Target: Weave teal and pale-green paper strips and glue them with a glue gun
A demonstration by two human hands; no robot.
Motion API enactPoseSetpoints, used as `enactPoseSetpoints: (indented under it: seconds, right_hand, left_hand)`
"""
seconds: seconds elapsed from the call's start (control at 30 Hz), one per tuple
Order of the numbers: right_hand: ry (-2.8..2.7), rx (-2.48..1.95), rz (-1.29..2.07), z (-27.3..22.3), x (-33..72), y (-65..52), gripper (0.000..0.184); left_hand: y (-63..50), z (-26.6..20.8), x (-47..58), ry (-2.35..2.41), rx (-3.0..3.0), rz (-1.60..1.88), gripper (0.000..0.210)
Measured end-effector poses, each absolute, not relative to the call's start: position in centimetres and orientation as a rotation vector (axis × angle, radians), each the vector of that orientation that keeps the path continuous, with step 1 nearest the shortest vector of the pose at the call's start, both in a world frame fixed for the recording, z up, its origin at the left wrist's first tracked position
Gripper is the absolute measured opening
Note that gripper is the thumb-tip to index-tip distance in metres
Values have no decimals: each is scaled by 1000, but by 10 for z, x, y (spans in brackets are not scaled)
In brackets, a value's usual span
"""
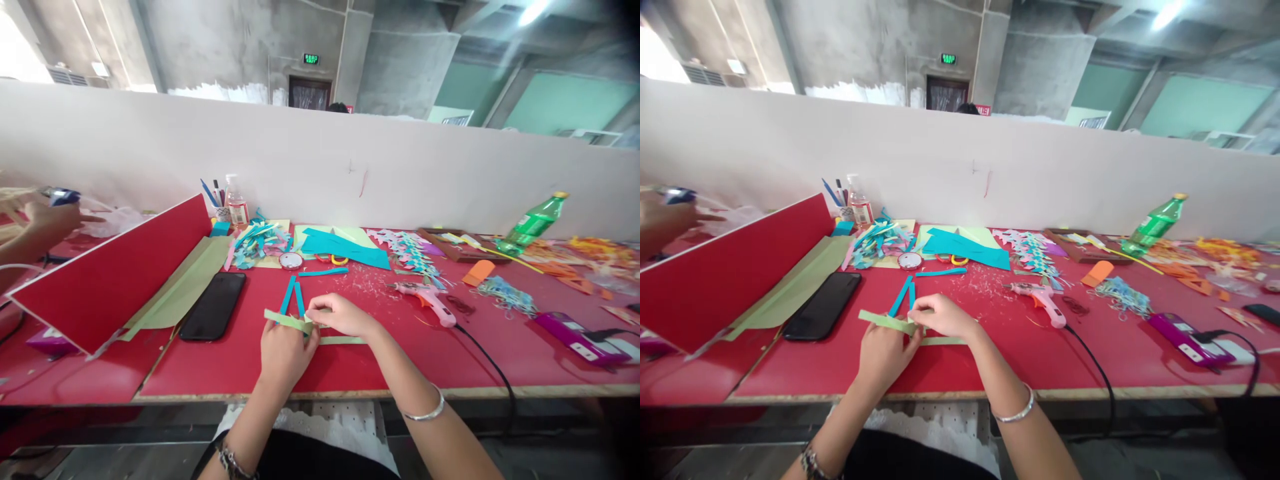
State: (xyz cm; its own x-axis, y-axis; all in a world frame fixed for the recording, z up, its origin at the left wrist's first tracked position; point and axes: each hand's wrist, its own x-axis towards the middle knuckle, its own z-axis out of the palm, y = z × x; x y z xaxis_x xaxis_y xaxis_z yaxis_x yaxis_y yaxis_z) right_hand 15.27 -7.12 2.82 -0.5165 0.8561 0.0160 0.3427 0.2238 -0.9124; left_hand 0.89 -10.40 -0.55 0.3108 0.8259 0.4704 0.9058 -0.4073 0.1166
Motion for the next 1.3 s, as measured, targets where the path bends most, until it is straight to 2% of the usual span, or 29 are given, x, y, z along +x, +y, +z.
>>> enactPoseSetpoints:
  seconds: [0.53,0.6,0.7,0.8,0.87,1.03,1.3]
  right_hand:
    - [-2354,-965,1408,36,162,-49,37]
    - [-2394,-1056,1210,37,168,-39,34]
    - [-2274,-1399,684,34,183,-18,31]
    - [-2133,-1602,417,19,200,3,48]
    - [-2082,-1711,275,7,208,13,52]
    - [-2097,-1859,98,-9,212,21,40]
    - [-2134,-1897,-34,-4,210,17,27]
  left_hand:
    - [-106,-7,17,-1703,-2326,-757,26]
    - [-106,-8,17,-1695,-2325,-766,27]
    - [-107,-7,17,-1685,-2318,-762,33]
    - [-107,-7,16,-1684,-2293,-749,35]
    - [-108,-8,16,-1679,-2288,-740,36]
    - [-108,-8,16,-1675,-2263,-735,40]
    - [-107,-10,16,-1699,-2235,-709,45]
